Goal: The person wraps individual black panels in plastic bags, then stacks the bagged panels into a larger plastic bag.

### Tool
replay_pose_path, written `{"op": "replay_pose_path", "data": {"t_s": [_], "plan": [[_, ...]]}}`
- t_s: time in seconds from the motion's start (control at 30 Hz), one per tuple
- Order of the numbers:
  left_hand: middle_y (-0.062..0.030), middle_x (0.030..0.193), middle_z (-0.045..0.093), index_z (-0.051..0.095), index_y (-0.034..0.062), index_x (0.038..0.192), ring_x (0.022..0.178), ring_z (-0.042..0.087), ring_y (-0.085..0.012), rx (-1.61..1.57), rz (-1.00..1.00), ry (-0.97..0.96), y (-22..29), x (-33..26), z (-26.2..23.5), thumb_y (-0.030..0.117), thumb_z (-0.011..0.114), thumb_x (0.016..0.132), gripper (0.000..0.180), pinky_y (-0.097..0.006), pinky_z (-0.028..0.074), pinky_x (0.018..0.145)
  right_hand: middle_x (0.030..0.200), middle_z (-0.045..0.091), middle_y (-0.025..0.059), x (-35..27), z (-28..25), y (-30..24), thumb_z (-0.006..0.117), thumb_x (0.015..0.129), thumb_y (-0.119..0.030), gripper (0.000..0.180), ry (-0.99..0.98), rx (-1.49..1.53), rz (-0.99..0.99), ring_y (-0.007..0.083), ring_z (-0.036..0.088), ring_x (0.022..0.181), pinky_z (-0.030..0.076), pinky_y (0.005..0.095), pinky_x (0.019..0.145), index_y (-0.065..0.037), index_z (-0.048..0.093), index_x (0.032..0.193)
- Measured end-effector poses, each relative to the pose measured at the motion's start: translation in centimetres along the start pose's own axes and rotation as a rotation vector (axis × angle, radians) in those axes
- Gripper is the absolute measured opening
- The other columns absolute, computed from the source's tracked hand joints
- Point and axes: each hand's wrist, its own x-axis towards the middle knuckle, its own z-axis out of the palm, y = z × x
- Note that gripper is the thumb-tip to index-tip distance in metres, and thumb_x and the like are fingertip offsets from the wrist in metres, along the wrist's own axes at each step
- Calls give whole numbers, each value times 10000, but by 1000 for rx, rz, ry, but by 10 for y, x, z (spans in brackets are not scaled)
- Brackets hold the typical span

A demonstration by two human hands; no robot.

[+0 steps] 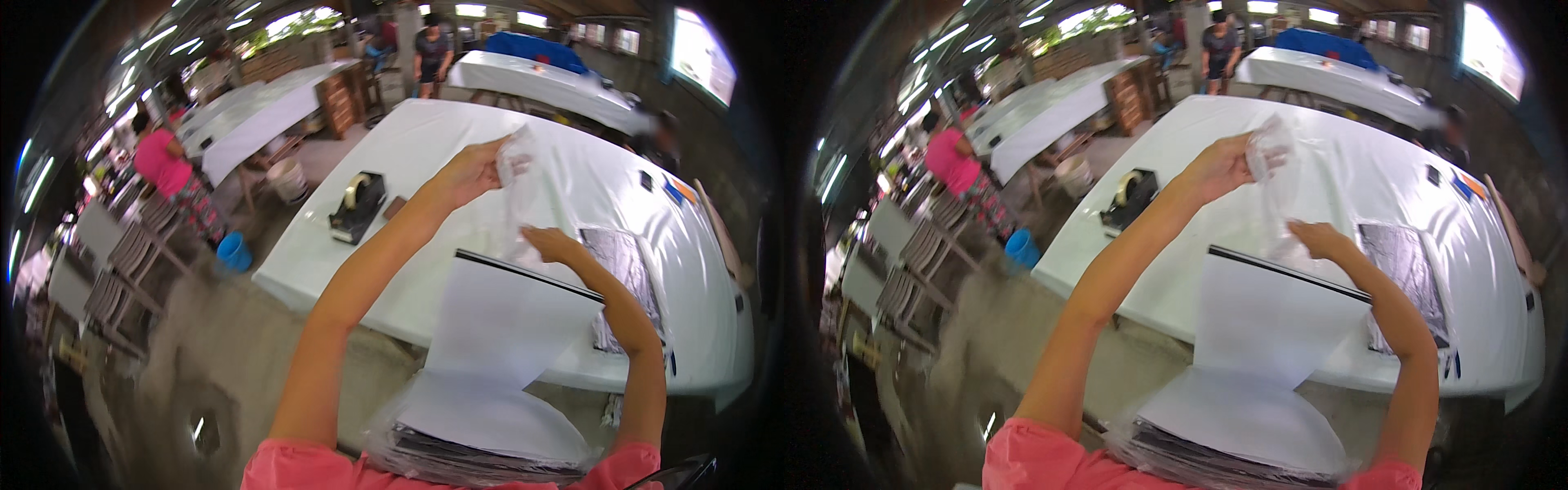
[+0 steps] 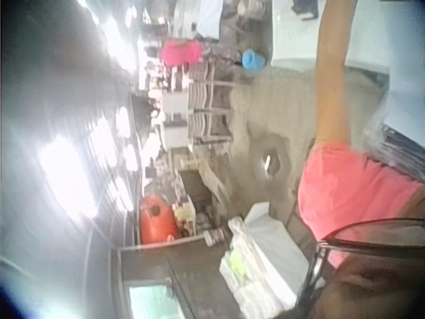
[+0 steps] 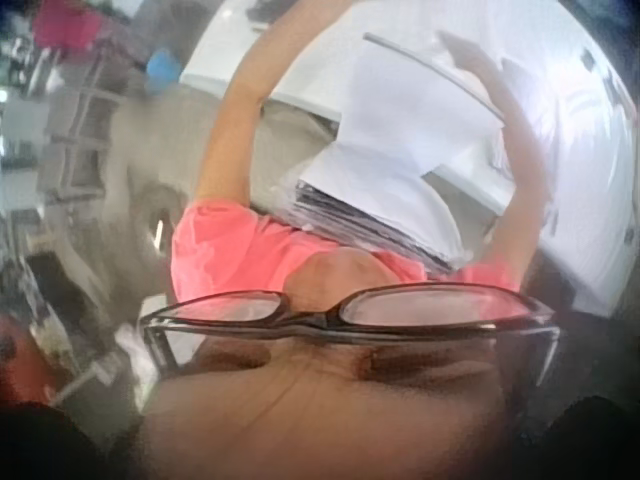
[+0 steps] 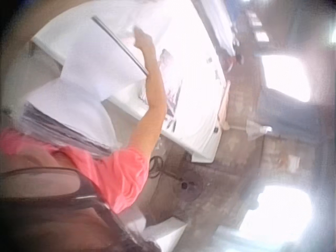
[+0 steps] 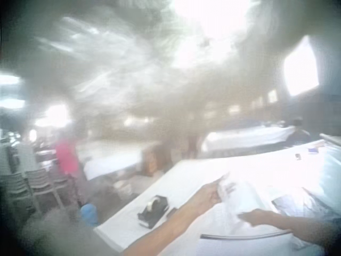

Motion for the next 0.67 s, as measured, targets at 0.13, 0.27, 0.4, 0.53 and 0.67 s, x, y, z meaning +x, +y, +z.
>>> {"op": "replay_pose_path", "data": {"t_s": [0.13, 0.27, 0.4, 0.53, 0.67], "plan": [[-139, 1227, 543, 445, 40, 1286, 1112, 548, -232, -241, 320, -128, 22, -22, -14, 227, 452, 934, 398, -359, 441, 932, 956, 665, 113, -1, 48, 45, 559, 736, -129, 176, -119, -384, 258, 281, 649, 847, 508, 399, 716, -70, 683, 847], [-101, 1161, 583, 496, 28, 1190, 1095, 548, -230, 191, 905, 313, 59, -69, -40, 162, 431, 919, 309, -421, 426, 957, 911, 672, 88, -28, 95, 130, 576, 736, -111, 156, -36, -406, 527, 249, 649, 874, 515, 368, 691, -102, 695, 836], [-155, 1411, 357, 359, 32, 1358, 1321, 279, -354, -715, 818, -152, 94, -131, -89, 125, 355, 909, 458, -546, 121, 1105, 1086, 606, 180, -63, 69, 174, 535, 701, 18, 217, 268, -113, 382, 291, 632, 900, 522, 381, 702, -27, 675, 861], [-122, 1446, 304, 371, 99, 1352, 1310, 294, -358, -574, 765, -12, 93, -181, -98, 106, 378, 902, 450, -589, 152, 1083, 1201, 538, 201, -57, -35, 110, 526, 678, 66, 320, 318, 524, 35, 273, 606, 966, 518, 349, 726, -16, 659, 958], [-122, 1447, 299, 360, 121, 1364, 1326, 252, -385, -836, 666, -158, 81, -180, -83, 170, 395, 908, 460, -651, 119, 1057, 1250, 515, 204, -79, -93, 78, 547, 679, 114, 433, 623, 458, 290, 296, 531, 1127, 407, 396, 984, -93, 666, 1040]]}}
